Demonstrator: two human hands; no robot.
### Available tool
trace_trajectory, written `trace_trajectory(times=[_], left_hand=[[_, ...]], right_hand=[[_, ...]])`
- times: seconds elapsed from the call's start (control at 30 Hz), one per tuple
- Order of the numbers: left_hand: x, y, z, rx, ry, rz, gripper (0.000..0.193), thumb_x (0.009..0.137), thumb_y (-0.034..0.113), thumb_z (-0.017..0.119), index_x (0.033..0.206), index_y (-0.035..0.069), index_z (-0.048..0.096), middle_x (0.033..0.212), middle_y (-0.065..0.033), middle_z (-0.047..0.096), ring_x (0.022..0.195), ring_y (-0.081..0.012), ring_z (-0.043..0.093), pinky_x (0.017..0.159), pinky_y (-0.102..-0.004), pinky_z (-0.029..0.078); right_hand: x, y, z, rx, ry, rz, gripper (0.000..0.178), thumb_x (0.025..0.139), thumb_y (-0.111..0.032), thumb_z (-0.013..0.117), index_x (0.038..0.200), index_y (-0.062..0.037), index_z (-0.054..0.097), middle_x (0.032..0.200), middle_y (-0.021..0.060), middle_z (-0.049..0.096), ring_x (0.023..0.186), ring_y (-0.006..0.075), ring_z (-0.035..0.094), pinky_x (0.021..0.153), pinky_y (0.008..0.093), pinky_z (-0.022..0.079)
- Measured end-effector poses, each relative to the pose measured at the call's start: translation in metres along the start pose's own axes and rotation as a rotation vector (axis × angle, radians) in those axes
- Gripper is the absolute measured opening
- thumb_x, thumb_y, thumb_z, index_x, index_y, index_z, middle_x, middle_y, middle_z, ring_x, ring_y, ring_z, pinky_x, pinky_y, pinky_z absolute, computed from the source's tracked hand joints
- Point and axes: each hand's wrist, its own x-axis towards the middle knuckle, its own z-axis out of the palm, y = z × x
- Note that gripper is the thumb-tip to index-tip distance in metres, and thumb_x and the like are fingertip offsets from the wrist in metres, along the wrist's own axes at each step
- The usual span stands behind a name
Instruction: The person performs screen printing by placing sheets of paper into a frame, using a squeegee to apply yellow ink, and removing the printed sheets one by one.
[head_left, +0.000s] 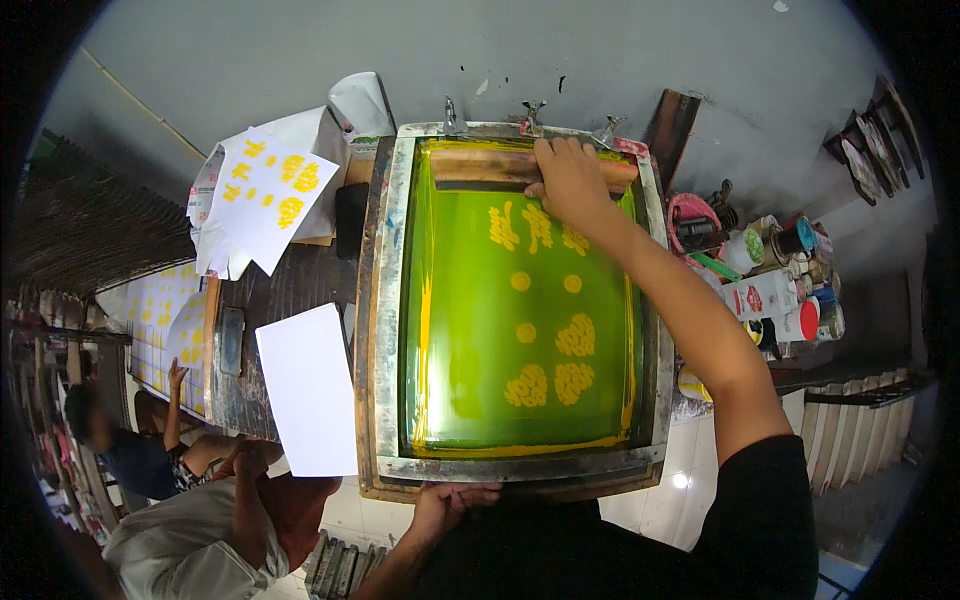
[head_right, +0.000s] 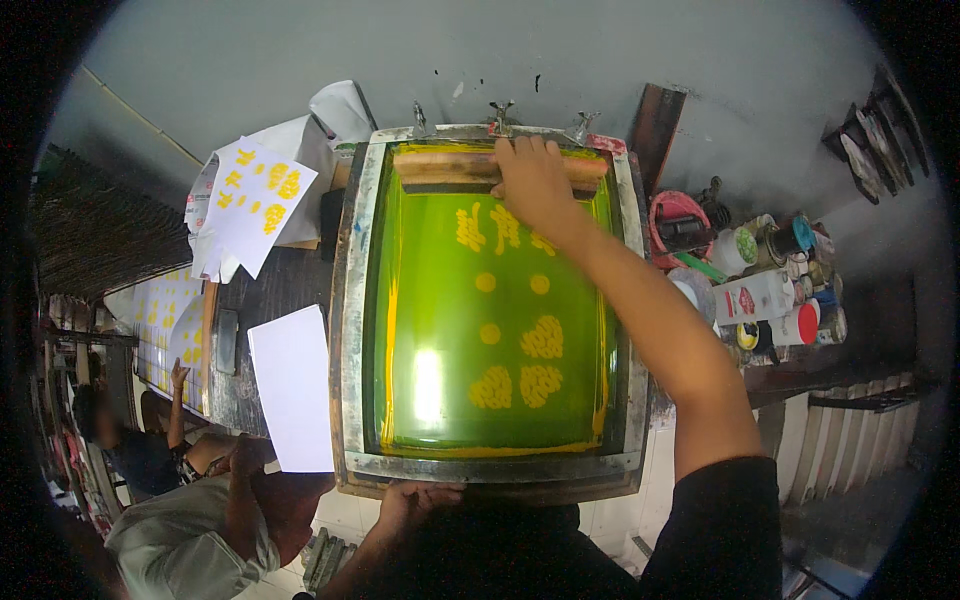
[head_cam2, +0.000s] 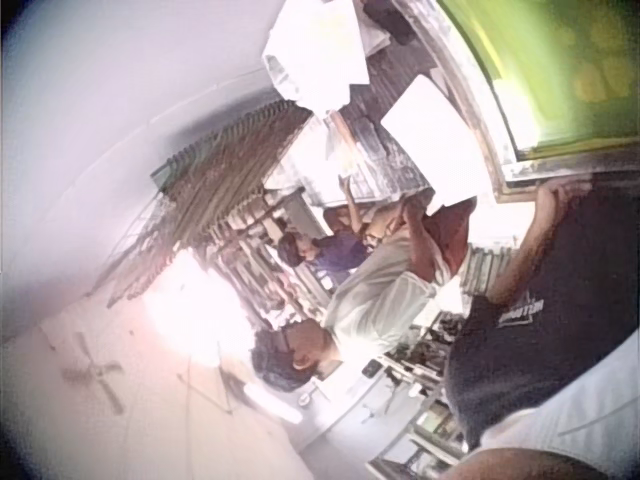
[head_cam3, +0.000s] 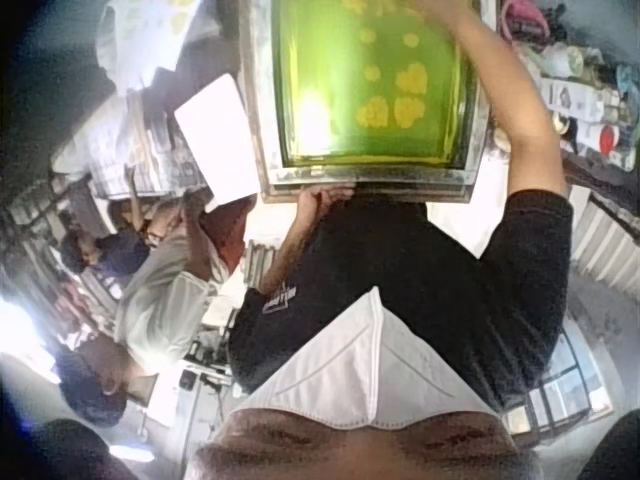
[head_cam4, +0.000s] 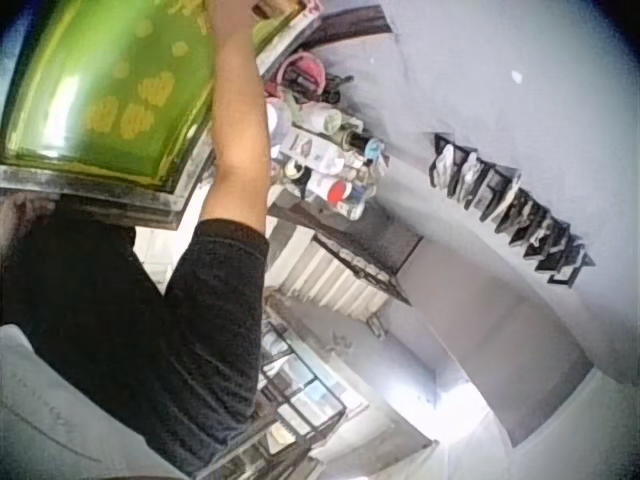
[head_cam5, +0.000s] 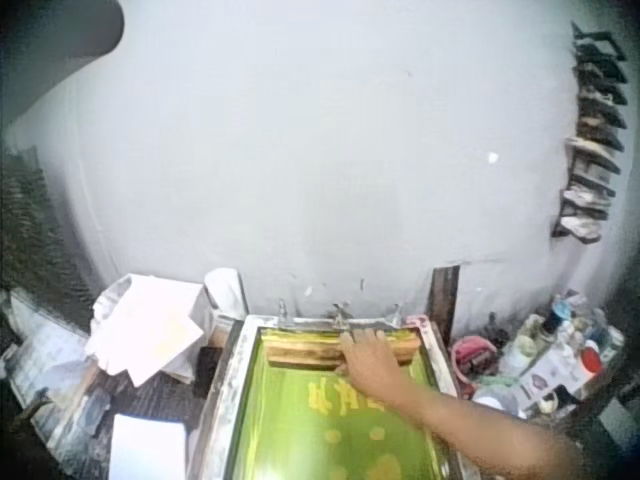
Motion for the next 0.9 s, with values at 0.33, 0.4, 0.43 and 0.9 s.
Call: trace_trajectory(times=[0.33,0.4,0.43,0.9], left_hand=[[0.004,-0.006,0.002,-0.198,-0.068,0.120,0.028,0.093,0.001,0.047,0.108,-0.017,0.063,0.115,-0.0334,0.069,0.098,-0.0440,0.072,0.086,-0.0520,0.060],[0.004,-0.007,0.002,-0.208,-0.054,0.123,0.028,0.093,0.000,0.048,0.108,-0.017,0.064,0.113,-0.0335,0.070,0.096,-0.0436,0.073,0.085,-0.0519,0.061],[0.004,-0.007,0.002,-0.213,-0.049,0.121,0.028,0.093,0.001,0.049,0.109,-0.017,0.064,0.112,-0.0334,0.070,0.095,-0.0431,0.073,0.084,-0.0518,0.061],[0.001,-0.016,0.010,0.004,-0.161,0.418,0.023,0.096,0.017,0.065,0.103,-0.005,0.067,0.107,-0.0239,0.073,0.077,-0.0219,0.070,0.076,-0.0352,0.059]], right_hand=[[0.047,0.032,-0.008,0.121,-0.267,0.070,0.042,0.094,-0.031,0.070,0.123,-0.0022,0.057,0.123,0.0212,0.064,0.121,0.0394,0.058,0.102,0.0531,0.040],[0.047,0.030,-0.012,0.131,-0.270,0.091,0.041,0.095,-0.030,0.069,0.123,-0.0025,0.057,0.123,0.0213,0.064,0.121,0.0399,0.058,0.102,0.0538,0.040],[0.045,0.027,-0.017,0.149,-0.205,0.090,0.038,0.095,-0.029,0.069,0.119,-0.0026,0.058,0.120,0.0205,0.065,0.118,0.0398,0.059,0.100,0.0530,0.040],[-0.228,-0.139,-0.143,0.277,0.084,0.042,0.026,0.086,-0.015,0.067,0.112,-0.0101,0.067,0.110,0.0090,0.065,0.104,0.0327,0.058,0.092,0.0487,0.045]])
